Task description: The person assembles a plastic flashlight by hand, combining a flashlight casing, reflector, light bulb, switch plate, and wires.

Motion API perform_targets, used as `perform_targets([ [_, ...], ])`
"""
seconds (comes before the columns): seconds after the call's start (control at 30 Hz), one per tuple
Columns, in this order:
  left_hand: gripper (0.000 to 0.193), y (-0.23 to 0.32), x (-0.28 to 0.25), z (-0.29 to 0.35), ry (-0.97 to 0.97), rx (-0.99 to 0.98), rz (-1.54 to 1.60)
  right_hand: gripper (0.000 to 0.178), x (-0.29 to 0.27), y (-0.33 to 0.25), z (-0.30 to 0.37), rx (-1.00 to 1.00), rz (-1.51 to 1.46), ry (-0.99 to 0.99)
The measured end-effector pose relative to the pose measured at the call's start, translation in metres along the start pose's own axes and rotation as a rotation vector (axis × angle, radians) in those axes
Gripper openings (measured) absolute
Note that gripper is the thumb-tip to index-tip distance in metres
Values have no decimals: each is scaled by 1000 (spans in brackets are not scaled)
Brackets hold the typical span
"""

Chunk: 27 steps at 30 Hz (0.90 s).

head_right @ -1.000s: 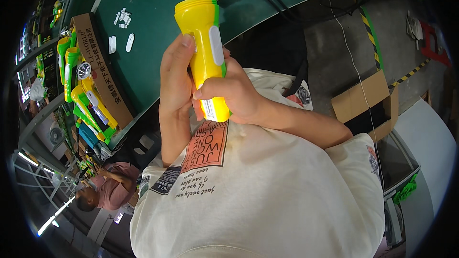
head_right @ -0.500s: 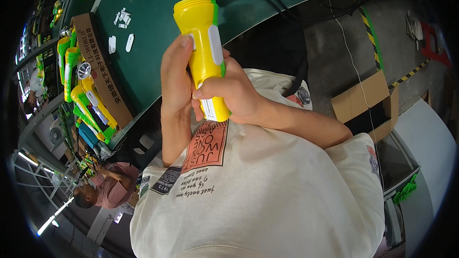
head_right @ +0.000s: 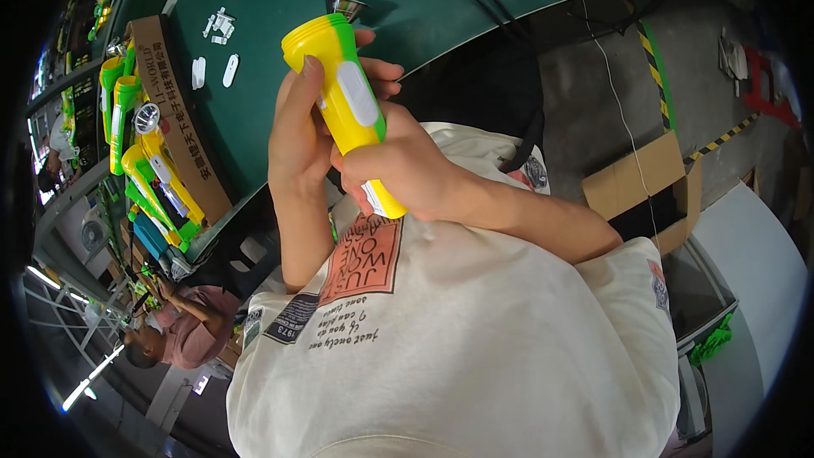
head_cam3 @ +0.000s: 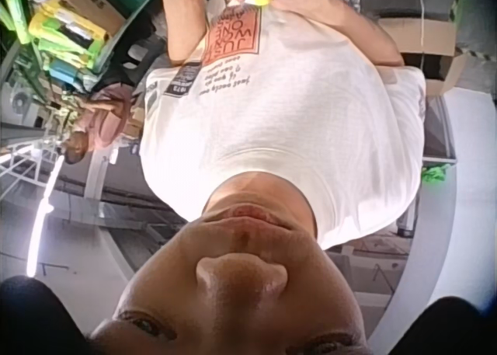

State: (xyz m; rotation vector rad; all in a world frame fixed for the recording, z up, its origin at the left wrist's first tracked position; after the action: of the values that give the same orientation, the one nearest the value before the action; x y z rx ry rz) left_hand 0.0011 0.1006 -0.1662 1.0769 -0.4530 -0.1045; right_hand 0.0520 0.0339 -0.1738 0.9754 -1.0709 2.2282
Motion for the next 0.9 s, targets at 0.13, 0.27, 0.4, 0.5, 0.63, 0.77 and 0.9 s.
perform_targets([
  [0.13, 44, -5, -11, -5, 70, -110, 110, 35, -4, 5, -7, 45, 77, -11],
  [0.27, 52, -8, -18, -5, 31, -204, 374, 50, 4, 1, -1, 70, -219, -18],
  [0.4, 64, -6, -22, -13, -100, -177, 562, 55, 3, 8, 4, 128, -100, -301],
  [0.5, 65, -5, -13, -12, -176, -158, 573, 60, 4, 10, 3, 91, -9, -335],
  [0.63, 68, -7, -7, -13, -170, -150, 581, 67, 7, 18, -1, 86, -217, -429],
  [0.77, 69, -4, 2, -6, 2, -122, 251, 64, 9, 15, -1, 45, -361, -509],
  [0.9, 64, 6, -1, 1, 25, -62, 109, 61, 6, 18, 1, 73, -336, -479],
])
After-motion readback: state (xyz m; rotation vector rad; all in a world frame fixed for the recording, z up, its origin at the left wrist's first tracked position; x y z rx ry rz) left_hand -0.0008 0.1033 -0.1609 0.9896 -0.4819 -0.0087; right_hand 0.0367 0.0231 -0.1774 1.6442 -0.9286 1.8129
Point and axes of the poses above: each hand's wrist, its own z-axis away from the middle knuckle, its own x-axis out of the palm, y = z × x, the point moved 7 cm from there along -z, towards the middle knuckle, and after that the axes turned 6 degrees about y, right-handed, at the moved point
